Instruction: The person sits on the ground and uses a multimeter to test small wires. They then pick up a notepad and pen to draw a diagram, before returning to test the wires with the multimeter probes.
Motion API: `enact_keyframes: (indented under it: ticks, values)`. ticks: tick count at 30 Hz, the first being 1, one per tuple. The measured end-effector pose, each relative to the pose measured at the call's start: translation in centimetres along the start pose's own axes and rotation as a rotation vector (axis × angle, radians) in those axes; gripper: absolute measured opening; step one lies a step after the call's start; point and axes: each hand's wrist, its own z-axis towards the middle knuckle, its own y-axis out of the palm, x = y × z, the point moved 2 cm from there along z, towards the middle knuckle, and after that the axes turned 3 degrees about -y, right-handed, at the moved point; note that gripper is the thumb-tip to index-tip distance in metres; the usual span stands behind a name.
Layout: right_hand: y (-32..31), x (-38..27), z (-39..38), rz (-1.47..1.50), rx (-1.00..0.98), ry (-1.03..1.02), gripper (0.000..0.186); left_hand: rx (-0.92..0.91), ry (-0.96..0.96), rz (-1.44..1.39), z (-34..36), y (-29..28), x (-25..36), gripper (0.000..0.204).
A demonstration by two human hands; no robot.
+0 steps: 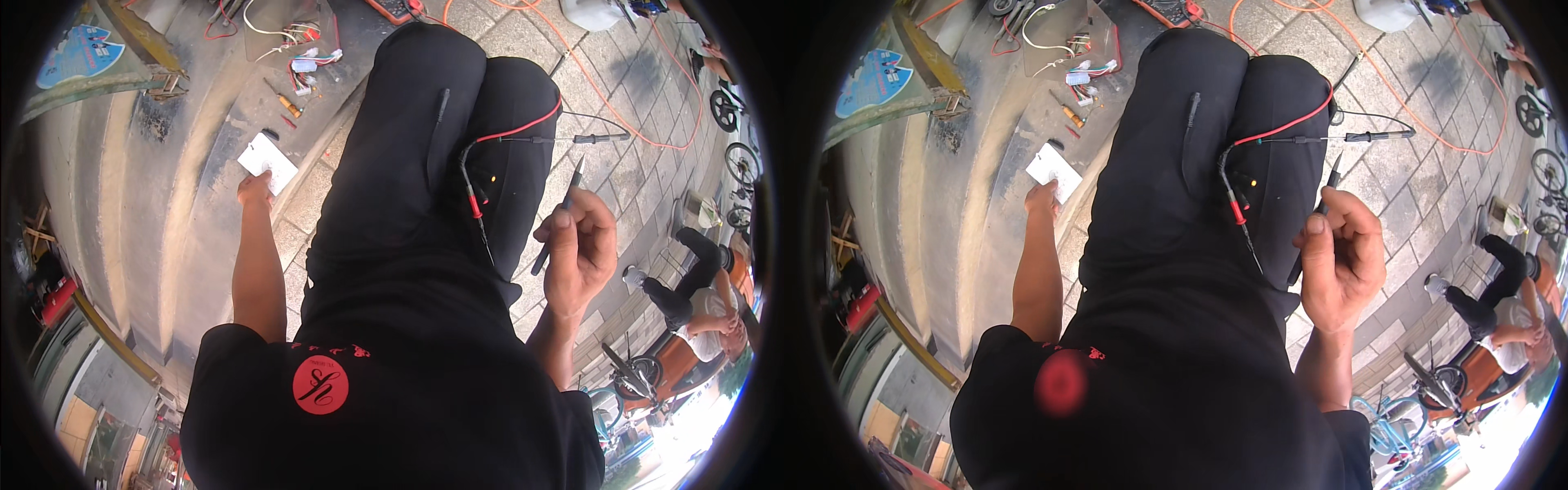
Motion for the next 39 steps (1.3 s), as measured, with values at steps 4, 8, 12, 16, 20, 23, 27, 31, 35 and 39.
enact_keyframes:
  ticks: [4, 8, 12, 16, 20, 23, 27, 31, 35, 39]
  values:
    - [-0.4, 0.3, -0.2, 0.018, -0.014, -0.006, 0.022, -0.011, -0.117, -0.076, 0.4, 0.2, 1.1, 0.024]
    - [-0.6, 0.2, 0.0, 0.093, -0.092, -0.052, 0.028, 0.067, -0.004, 0.030, -1.7, 0.9, 1.9, 0.029]
    - [-0.4, 0.5, 0.4, 0.316, -0.113, -0.124, 0.031, 0.131, 0.367, 0.097, -1.5, -0.1, 0.5, 0.036]
    - [0.7, 1.7, 0.5, 0.342, -0.073, -0.167, 0.032, -0.128, 0.518, -0.109, -6.2, -0.1, 0.3, 0.027]
    - [1.4, 0.8, 1.1, 0.347, -0.071, -0.129, 0.033, -0.181, 0.644, -0.262, -15.6, -1.8, 3.2, 0.020]
    - [2.7, 0.8, 1.8, 0.438, -0.050, -0.176, 0.038, -0.379, 0.700, -0.440, -23.4, -3.2, 6.8, 0.016]
    - [5.5, -0.8, 2.8, 0.605, -0.075, -0.104, 0.031, -0.692, 0.732, -0.605, -31.4, -1.3, 10.5, 0.023]
    - [8.3, -1.4, 3.0, 0.653, -0.253, 0.010, 0.022, -0.874, 0.798, -0.592, -35.2, 1.1, 11.6, 0.019]
    - [9.8, -1.5, 2.2, 0.753, -0.215, 0.185, 0.021, -0.895, 0.788, -0.652, -35.1, 2.0, 12.2, 0.017]
    - [10.3, -0.3, 2.2, 0.615, -0.295, 0.122, 0.018, -0.927, 0.713, -0.676, -35.0, 3.0, 12.5, 0.020]
